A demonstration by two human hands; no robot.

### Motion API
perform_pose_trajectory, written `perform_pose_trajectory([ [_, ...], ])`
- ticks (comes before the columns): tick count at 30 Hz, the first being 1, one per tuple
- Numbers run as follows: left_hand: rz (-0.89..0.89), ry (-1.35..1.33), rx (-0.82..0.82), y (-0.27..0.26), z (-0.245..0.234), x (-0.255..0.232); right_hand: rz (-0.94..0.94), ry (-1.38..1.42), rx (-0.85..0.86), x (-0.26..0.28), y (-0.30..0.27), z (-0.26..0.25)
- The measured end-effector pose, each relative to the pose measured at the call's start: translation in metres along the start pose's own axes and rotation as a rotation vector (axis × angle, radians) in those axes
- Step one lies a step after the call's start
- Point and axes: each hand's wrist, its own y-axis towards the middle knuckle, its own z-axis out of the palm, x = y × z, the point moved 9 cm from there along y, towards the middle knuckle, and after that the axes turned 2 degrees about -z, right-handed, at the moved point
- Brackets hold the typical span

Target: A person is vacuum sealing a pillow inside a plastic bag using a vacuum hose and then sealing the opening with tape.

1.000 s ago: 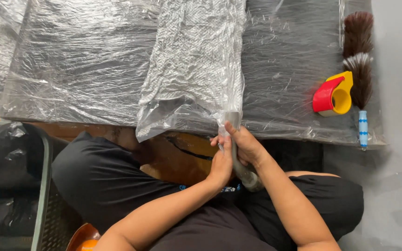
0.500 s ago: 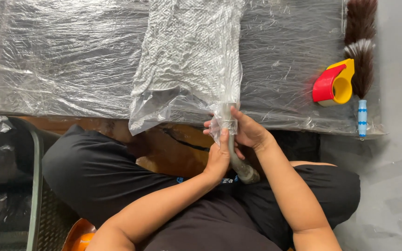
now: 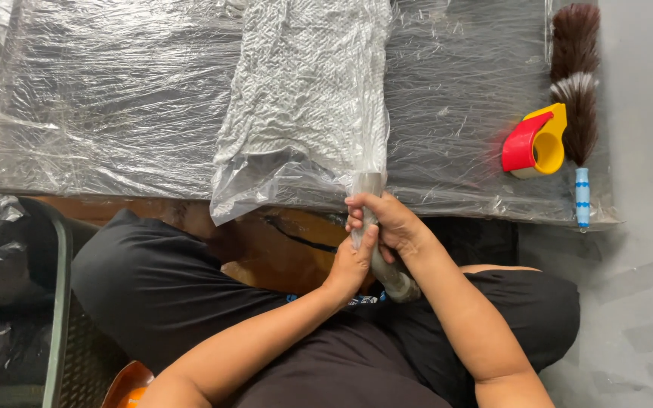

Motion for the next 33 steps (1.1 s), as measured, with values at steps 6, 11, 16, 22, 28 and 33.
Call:
perform_pose_trajectory([
  [6, 0.029, -0.026, 0.011, 0.006, 0.001, 0.001, -0.042, 0.151, -0.094, 0.027, -0.032, 0.024],
  [11, 0.059, -0.047, -0.001, 0.005, 0.002, -0.004, -0.048, 0.141, -0.080, 0.024, -0.024, 0.016],
  [16, 0.064, -0.076, -0.021, -0.002, 0.004, 0.000, -0.067, 0.188, -0.104, 0.038, -0.036, 0.026],
  [22, 0.130, -0.032, -0.006, -0.009, 0.005, -0.014, -0.039, 0.186, -0.092, 0.043, -0.036, 0.028],
  [28, 0.192, -0.003, 0.029, -0.019, 0.005, -0.016, -0.030, 0.203, -0.105, 0.046, -0.031, 0.027],
  [33, 0.186, 0.077, 0.010, -0.021, 0.005, -0.012, 0.038, 0.224, -0.100, 0.042, -0.030, 0.026],
])
